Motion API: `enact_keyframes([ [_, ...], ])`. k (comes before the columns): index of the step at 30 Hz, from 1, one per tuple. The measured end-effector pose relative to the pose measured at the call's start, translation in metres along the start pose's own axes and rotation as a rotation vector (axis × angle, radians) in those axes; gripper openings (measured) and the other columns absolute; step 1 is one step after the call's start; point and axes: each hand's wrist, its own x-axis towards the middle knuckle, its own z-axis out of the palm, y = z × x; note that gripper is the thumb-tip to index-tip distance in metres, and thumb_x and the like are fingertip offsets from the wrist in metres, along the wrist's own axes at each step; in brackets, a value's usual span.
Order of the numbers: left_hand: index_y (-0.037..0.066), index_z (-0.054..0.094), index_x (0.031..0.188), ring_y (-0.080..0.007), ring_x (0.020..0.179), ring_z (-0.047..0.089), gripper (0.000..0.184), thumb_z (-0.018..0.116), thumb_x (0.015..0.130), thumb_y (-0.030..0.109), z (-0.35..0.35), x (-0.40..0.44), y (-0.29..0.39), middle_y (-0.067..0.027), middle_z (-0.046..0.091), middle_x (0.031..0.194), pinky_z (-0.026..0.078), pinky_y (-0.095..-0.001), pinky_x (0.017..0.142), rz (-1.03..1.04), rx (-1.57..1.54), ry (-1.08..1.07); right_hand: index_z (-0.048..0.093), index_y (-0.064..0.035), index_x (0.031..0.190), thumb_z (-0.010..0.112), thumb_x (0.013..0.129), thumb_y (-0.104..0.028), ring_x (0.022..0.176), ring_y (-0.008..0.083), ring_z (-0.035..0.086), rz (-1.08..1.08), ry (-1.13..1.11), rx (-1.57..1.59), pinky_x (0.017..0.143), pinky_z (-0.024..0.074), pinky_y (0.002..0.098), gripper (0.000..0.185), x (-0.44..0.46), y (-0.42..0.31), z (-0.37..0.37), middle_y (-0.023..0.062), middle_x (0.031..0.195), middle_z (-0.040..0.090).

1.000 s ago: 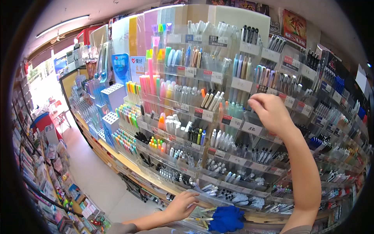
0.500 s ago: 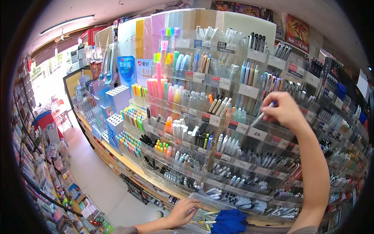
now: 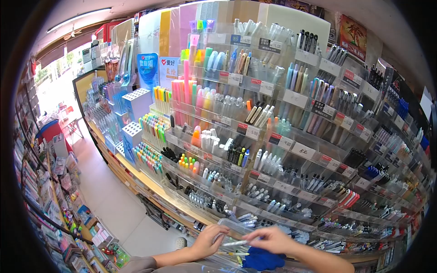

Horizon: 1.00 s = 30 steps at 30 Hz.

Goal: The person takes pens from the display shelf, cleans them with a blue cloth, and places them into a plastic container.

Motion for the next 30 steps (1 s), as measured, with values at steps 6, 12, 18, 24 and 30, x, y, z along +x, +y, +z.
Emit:
enact_keyframes([
  [6, 0.003, 0.059, 0.093, -0.0273, 0.097, 0.056, 0.019, 0.057, 0.075, -0.004, 0.001, -0.002, -0.002, -0.0100, 0.062, 0.102, 0.042, -0.0355, 0.085, -0.006, 0.002, 0.005, 0.060, -0.0044, 0.104, 0.065, 0.078, -0.019, 0.103, 0.0305, 0.058, -0.315, 0.211, -0.691, 0.086, 0.0468, 0.0360, 0.030, -0.003, -0.054, -0.024, 0.0160, 0.110, 0.060],
  [12, 0.004, 0.057, 0.092, -0.0302, 0.096, 0.055, 0.015, 0.055, 0.078, -0.001, 0.000, -0.002, 0.002, -0.0110, 0.061, 0.101, 0.043, -0.0381, 0.084, 0.024, 0.010, -0.013, 0.058, 0.0014, 0.091, 0.061, 0.077, -0.006, 0.088, 0.0336, 0.060, -0.717, 0.791, -0.947, 0.079, 0.0471, 0.0364, 0.016, 0.021, -0.181, -0.082, 0.0165, 0.094, 0.062],
  [18, 0.004, 0.058, 0.092, -0.0305, 0.094, 0.056, 0.015, 0.056, 0.078, -0.001, -0.001, -0.003, 0.003, -0.0109, 0.061, 0.100, 0.043, -0.0379, 0.081, 0.039, 0.006, -0.003, 0.060, 0.0013, 0.098, 0.061, 0.077, -0.010, 0.103, 0.0337, 0.053, -0.729, 0.676, -1.261, 0.090, 0.0415, 0.0384, 0.024, 0.077, -0.195, -0.124, 0.0183, 0.108, 0.058],
  [24, 0.004, 0.059, 0.090, -0.0301, 0.090, 0.056, 0.015, 0.057, 0.076, -0.002, -0.001, -0.003, -0.001, -0.0100, 0.061, 0.097, 0.044, -0.0378, 0.078, 0.082, 0.007, -0.013, 0.055, 0.0004, 0.099, 0.061, 0.077, -0.009, 0.105, 0.0333, 0.049, -0.716, 0.597, -1.233, 0.091, 0.0393, 0.0393, 0.024, 0.090, -0.191, -0.123, 0.0163, 0.103, 0.058],
  [30, 0.005, 0.058, 0.090, -0.0288, 0.092, 0.055, 0.017, 0.057, 0.074, -0.002, -0.001, 0.000, 0.001, -0.0089, 0.061, 0.101, 0.041, -0.0366, 0.080, 0.107, 0.063, -0.064, 0.051, -0.0020, 0.091, 0.058, 0.076, -0.006, 0.095, 0.0338, 0.050, -0.694, 0.558, -1.146, 0.084, 0.0397, 0.0403, 0.017, 0.092, -0.195, -0.124, 0.0133, 0.093, 0.057],
])
